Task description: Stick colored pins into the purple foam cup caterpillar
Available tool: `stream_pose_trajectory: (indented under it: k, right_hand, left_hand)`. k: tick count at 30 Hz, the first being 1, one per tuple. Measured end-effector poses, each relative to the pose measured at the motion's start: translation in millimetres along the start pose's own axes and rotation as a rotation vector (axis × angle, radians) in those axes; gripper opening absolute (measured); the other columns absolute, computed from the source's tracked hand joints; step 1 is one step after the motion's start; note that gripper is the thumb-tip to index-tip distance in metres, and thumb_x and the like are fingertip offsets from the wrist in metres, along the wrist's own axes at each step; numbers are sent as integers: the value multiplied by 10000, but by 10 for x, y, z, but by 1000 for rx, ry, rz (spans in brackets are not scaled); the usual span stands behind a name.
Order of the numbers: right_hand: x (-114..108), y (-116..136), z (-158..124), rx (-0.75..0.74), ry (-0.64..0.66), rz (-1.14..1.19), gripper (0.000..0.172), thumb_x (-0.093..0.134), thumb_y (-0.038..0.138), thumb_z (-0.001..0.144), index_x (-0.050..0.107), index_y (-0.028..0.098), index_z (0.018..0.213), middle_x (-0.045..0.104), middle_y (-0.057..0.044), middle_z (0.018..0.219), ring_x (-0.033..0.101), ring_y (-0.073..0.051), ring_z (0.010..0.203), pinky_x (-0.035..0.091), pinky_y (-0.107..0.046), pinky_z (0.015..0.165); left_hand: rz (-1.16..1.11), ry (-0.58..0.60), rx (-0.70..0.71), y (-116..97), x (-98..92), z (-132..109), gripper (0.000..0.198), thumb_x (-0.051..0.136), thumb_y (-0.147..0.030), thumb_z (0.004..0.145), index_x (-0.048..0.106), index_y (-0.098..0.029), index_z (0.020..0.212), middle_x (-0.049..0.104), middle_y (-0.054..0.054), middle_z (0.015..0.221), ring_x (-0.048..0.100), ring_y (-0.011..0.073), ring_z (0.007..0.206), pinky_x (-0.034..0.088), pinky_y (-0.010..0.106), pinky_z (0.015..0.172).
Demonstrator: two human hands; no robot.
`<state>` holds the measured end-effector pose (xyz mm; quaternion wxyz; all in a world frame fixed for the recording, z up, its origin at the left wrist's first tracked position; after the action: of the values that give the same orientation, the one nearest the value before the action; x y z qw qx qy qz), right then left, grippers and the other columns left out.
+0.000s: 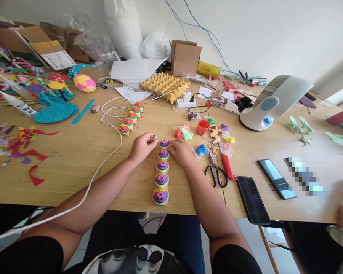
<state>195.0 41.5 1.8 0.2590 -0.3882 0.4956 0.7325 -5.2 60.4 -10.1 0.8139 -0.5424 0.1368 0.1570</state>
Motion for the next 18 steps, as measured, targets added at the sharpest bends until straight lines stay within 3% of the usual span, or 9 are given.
stream_pose_trajectory:
  k: [18]
  right_hand:
    - [-2, 2, 0, -2, 8, -11, 339, 651, 299, 919, 689, 214, 1244, 655, -97, 1158, 610, -225, 1099, 463, -335, 991]
  left_hand:
    - [31, 24, -2, -50, 2, -9, 66, 631, -256, 827, 641, -201, 863, 736, 21, 814, 702, 156, 741, 540, 254, 715]
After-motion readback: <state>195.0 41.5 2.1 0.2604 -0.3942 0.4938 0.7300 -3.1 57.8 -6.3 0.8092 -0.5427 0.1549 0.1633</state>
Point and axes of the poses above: each hand's wrist, its own z-axis towards the middle knuckle, its own x-axis out of the palm, y = z × x, the point moved 3 cm from there along z, towards the middle knuckle
